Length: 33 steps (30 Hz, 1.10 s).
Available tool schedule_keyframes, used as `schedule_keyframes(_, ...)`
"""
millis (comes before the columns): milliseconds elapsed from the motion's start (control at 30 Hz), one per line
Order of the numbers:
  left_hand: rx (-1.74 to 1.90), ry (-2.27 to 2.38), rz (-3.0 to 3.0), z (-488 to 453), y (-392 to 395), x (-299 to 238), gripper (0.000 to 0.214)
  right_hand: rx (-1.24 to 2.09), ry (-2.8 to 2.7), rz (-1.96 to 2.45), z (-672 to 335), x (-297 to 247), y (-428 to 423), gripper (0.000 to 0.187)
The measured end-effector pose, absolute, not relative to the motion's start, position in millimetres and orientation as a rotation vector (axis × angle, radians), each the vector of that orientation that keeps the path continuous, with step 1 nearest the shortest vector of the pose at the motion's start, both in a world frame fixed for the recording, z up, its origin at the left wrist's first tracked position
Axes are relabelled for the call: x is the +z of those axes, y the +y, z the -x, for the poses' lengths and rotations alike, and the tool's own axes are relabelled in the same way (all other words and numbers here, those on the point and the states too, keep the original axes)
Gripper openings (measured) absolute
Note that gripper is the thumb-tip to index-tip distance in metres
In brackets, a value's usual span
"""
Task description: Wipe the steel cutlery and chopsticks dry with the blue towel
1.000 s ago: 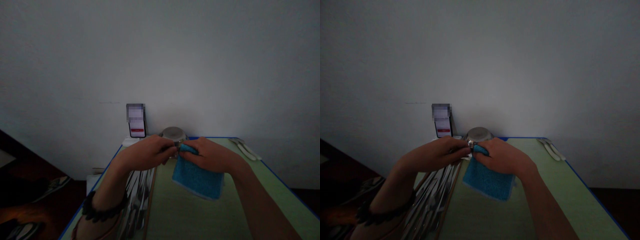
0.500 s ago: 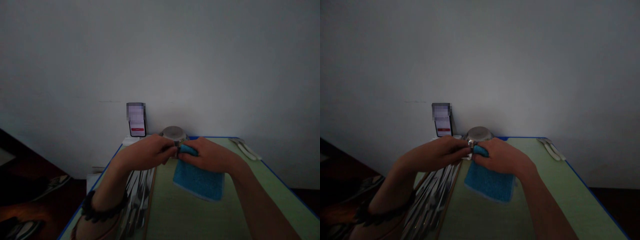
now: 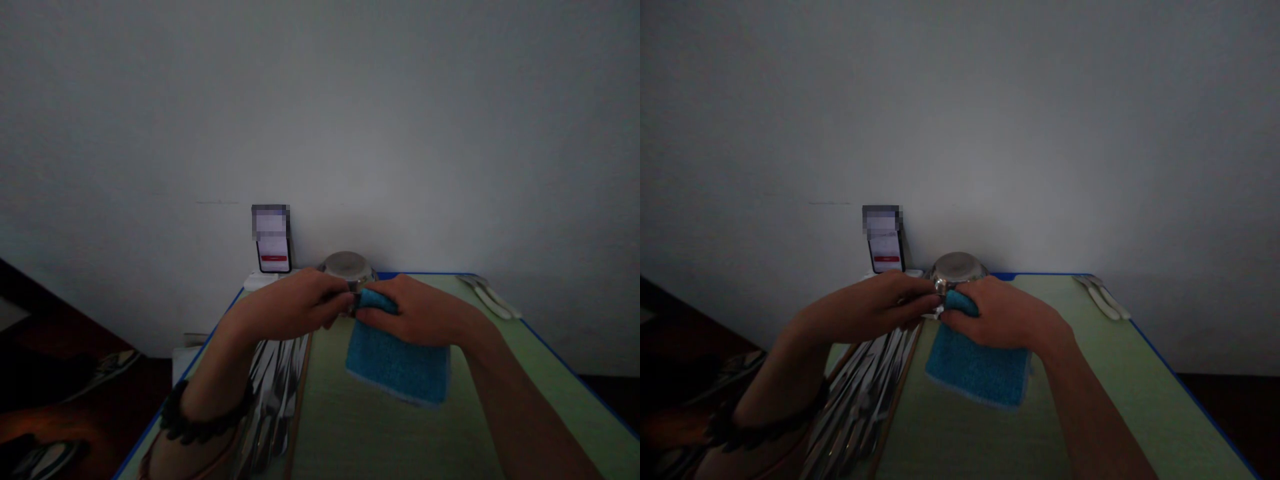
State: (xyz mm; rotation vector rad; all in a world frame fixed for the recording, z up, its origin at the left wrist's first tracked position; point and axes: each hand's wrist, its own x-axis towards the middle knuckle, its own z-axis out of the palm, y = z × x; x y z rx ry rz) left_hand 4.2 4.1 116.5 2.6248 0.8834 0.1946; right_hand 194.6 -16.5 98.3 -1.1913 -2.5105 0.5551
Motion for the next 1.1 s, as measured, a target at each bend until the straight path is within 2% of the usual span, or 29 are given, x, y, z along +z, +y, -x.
schedule_keyframes(1100,0.17,0.927,-2.604,-3.9,3.9,116.9,0.031,0.543,-2.53,1.171,-197.1,95.2,-14.9,0.018)
